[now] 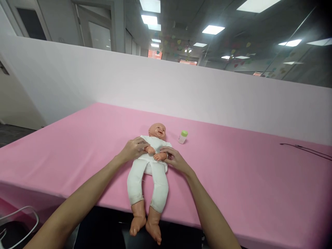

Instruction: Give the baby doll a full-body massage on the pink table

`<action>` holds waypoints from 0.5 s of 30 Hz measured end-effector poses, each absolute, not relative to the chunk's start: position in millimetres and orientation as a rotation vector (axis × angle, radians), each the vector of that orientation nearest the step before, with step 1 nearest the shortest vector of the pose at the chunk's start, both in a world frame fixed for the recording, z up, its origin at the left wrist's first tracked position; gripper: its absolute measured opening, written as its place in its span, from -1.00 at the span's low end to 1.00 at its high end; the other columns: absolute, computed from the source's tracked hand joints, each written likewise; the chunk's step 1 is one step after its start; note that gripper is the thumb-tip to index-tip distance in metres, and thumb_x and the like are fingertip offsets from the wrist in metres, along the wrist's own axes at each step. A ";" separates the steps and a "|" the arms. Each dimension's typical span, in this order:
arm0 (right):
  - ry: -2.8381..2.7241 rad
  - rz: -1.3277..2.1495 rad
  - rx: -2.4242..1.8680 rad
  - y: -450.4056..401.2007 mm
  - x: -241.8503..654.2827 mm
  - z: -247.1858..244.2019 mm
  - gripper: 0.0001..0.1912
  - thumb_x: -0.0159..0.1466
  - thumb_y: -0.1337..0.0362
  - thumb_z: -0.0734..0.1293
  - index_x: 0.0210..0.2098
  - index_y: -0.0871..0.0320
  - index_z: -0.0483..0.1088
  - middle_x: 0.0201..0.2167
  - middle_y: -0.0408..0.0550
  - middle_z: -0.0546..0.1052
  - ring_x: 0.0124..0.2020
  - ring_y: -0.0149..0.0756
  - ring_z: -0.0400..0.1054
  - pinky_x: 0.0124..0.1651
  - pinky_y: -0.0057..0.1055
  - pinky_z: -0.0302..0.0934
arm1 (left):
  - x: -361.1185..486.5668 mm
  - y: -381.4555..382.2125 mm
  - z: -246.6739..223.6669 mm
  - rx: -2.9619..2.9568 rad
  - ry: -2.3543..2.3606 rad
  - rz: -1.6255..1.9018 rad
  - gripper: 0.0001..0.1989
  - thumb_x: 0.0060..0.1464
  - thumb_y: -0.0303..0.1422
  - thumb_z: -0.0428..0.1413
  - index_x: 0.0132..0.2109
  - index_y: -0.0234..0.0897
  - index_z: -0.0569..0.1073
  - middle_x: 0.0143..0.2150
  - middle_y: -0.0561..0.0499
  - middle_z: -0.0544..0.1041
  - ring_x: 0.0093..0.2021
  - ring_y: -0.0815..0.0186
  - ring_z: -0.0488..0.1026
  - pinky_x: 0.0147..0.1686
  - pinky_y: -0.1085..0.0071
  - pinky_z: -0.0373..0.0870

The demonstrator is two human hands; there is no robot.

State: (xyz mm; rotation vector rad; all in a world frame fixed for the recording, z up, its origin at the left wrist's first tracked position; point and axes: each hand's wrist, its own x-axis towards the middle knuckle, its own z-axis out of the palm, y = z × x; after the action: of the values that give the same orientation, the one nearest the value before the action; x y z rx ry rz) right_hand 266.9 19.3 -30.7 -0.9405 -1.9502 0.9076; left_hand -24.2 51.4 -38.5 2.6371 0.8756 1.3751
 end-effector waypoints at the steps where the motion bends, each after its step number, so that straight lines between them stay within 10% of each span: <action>1: -1.886 0.921 -0.945 20.7 267.5 -30.2 -0.60 0.19 0.08 0.57 0.00 -0.01 0.59 0.10 0.01 0.58 0.15 -0.01 0.43 0.19 -0.09 0.32 | -23.7 51.0 -37.4 2.550 0.907 1.409 -0.84 0.25 -0.28 0.24 -0.07 -0.15 0.67 -0.14 -0.11 0.65 -0.13 0.17 0.55 -0.22 0.30 0.47; 10: -0.788 0.922 -1.148 57.9 313.1 -51.8 -0.50 -0.02 -0.14 0.57 -0.28 0.05 0.47 -0.61 -0.25 0.31 -0.61 -0.39 0.12 -0.59 -0.42 0.15 | -42.0 71.0 -37.6 0.826 1.290 1.844 -0.73 0.01 -0.18 0.36 -0.29 -0.28 0.54 -0.31 -0.04 0.57 -0.31 0.27 0.52 -0.37 0.40 0.43; 15: -0.940 0.916 -1.093 53.6 309.3 -44.1 -0.50 0.04 -0.12 0.56 -0.16 0.03 0.50 -0.44 -0.14 0.49 -0.51 -0.32 0.25 -0.48 -0.35 0.23 | -47.3 70.9 -32.3 0.926 1.261 1.879 -0.73 -0.01 -0.20 0.37 -0.28 -0.29 0.55 -0.28 -0.03 0.57 -0.27 0.26 0.52 -0.33 0.39 0.43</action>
State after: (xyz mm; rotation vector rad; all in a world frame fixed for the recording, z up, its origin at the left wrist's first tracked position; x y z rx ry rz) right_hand 309.3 53.6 -44.1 -1.0929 -0.9402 0.9164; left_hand -47.3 70.9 -32.3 0.9264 1.2614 1.8795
